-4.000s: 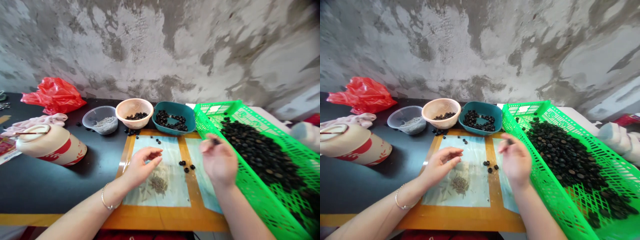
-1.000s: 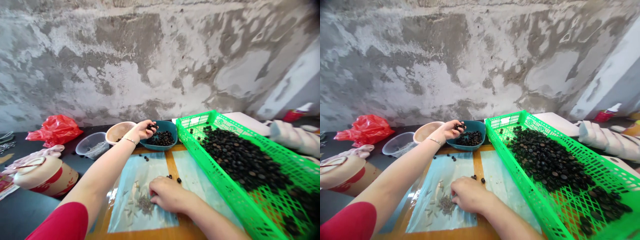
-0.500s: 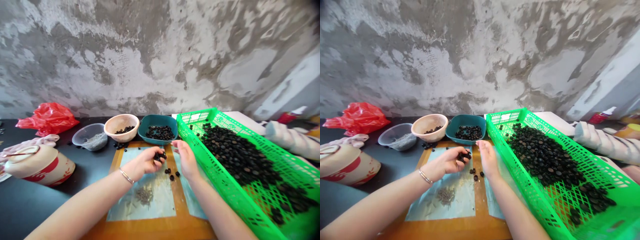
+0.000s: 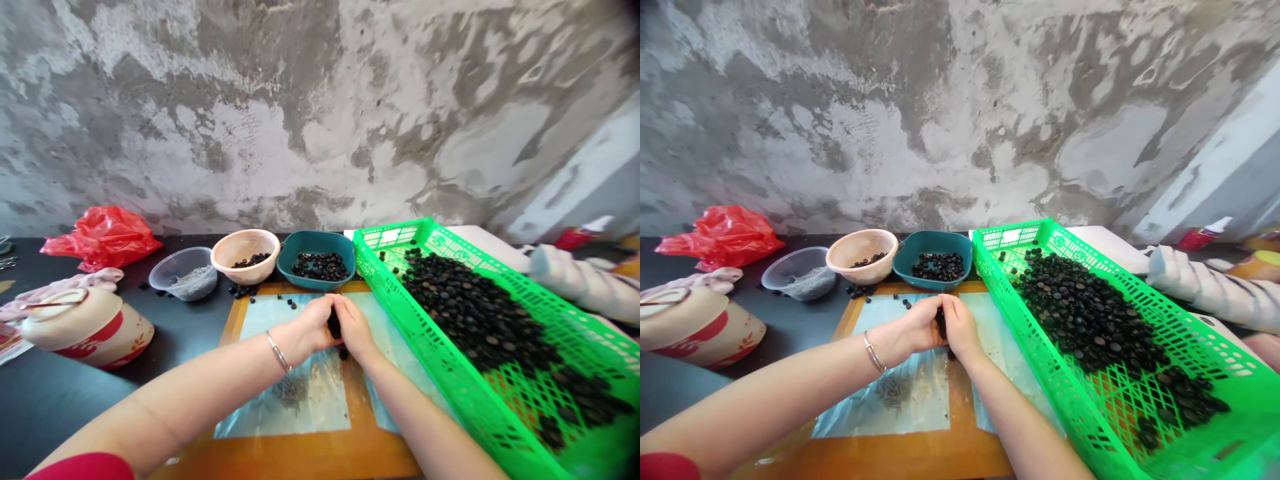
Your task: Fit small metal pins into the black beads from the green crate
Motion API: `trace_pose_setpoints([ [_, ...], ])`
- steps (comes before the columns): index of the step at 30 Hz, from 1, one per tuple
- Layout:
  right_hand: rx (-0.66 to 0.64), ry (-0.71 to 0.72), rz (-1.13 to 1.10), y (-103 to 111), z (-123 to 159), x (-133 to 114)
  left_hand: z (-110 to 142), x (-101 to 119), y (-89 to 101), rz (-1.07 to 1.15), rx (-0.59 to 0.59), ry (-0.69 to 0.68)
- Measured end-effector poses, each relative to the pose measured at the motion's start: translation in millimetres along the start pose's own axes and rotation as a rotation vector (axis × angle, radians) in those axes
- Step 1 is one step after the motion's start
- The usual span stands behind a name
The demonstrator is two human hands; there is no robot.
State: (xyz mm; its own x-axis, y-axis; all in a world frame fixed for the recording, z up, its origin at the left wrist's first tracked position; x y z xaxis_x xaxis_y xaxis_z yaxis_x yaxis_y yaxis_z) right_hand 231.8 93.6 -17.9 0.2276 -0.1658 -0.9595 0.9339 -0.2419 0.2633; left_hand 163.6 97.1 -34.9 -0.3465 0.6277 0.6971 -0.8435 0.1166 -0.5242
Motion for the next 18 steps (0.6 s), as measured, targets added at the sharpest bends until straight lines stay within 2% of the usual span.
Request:
trace_pose_setpoints([
  [8, 0.041, -0.083, 0.015, 7, -11, 15, 10, 4, -10.6, -0.037, -0.009, 0.018],
  [18, 0.021, 0.008, 0.208, 7, -15, 12, 20, 12, -11.3, -0.108, -0.063, 0.041],
])
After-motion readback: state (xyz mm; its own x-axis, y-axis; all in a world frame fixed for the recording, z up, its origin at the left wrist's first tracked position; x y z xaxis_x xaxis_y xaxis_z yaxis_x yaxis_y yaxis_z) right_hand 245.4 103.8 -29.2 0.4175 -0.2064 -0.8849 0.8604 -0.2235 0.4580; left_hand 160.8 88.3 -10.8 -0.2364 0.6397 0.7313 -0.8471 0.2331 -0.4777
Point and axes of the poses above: each hand's wrist, its own z-axis away from the middle knuckle, its own y-axis out of the back of the hand, x = y × z, the point moved 7 cm from there along -z, towards the middle knuckle, and after that the axes turned 14 degrees about -y, right-handed, at the moved point
